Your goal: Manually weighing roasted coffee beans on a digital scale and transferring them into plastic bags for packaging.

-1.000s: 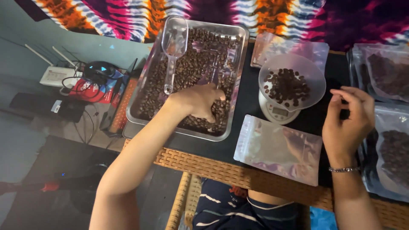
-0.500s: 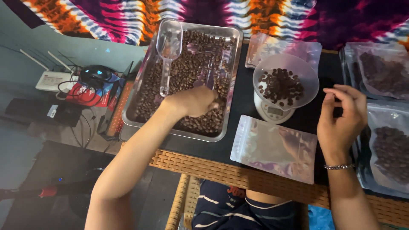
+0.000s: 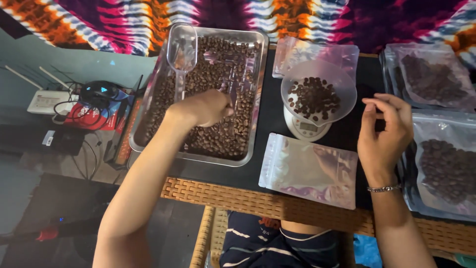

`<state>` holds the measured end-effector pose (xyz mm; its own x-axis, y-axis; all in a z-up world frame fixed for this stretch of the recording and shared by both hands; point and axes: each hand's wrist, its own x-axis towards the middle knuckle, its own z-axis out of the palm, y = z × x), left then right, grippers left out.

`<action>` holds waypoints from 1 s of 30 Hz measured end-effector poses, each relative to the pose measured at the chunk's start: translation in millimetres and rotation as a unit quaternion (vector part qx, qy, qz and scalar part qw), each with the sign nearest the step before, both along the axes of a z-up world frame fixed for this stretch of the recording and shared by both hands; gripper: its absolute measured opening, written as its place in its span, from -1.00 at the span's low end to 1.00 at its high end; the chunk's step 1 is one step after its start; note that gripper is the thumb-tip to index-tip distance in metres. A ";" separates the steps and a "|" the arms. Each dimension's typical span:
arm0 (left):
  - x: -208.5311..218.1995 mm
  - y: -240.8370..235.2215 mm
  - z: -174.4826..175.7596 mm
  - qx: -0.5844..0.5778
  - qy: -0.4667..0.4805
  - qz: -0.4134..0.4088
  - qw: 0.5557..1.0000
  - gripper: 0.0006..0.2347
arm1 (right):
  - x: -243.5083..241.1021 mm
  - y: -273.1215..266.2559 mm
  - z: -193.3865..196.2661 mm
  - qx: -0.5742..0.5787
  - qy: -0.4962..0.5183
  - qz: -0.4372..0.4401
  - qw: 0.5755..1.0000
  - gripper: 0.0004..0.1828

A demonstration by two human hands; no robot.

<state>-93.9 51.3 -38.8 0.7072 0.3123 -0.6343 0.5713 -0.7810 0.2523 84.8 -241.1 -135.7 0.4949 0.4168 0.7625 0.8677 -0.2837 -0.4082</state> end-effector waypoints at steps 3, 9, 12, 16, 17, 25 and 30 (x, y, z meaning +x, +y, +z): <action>-1.8 -9.8 18.1 0.000 0.012 0.001 1.000 -0.71 | -0.5 0.0 -0.4 0.002 -0.001 0.000 1.000 -0.82; 7.7 15.2 18.0 -0.047 -0.062 -0.041 0.996 -0.73 | 0.5 -1.0 -1.6 -0.001 -0.006 0.011 1.000 -0.87; 17.2 21.9 29.2 -0.074 -0.083 -0.049 0.993 -0.68 | 2.5 -1.7 -2.8 0.002 -0.024 0.012 1.000 -0.79; 36.7 33.0 26.1 -0.091 -0.123 -0.084 0.985 -0.72 | 0.8 -1.8 -0.7 -0.002 -0.020 0.013 1.000 -0.87; 42.4 32.4 25.6 -0.122 -0.131 -0.096 0.979 -0.76 | -0.6 -1.6 0.6 -0.002 -0.017 0.013 1.000 -0.83; 114.8 6.6 6.7 -0.333 -0.179 -0.134 0.916 -0.73 | 1.2 -0.7 -1.1 0.002 -0.009 -0.006 1.000 -0.71; 153.3 -36.7 2.7 -0.182 -0.131 -0.202 0.953 -0.66 | 4.3 0.0 -3.0 -0.002 -0.011 -0.005 1.000 -0.86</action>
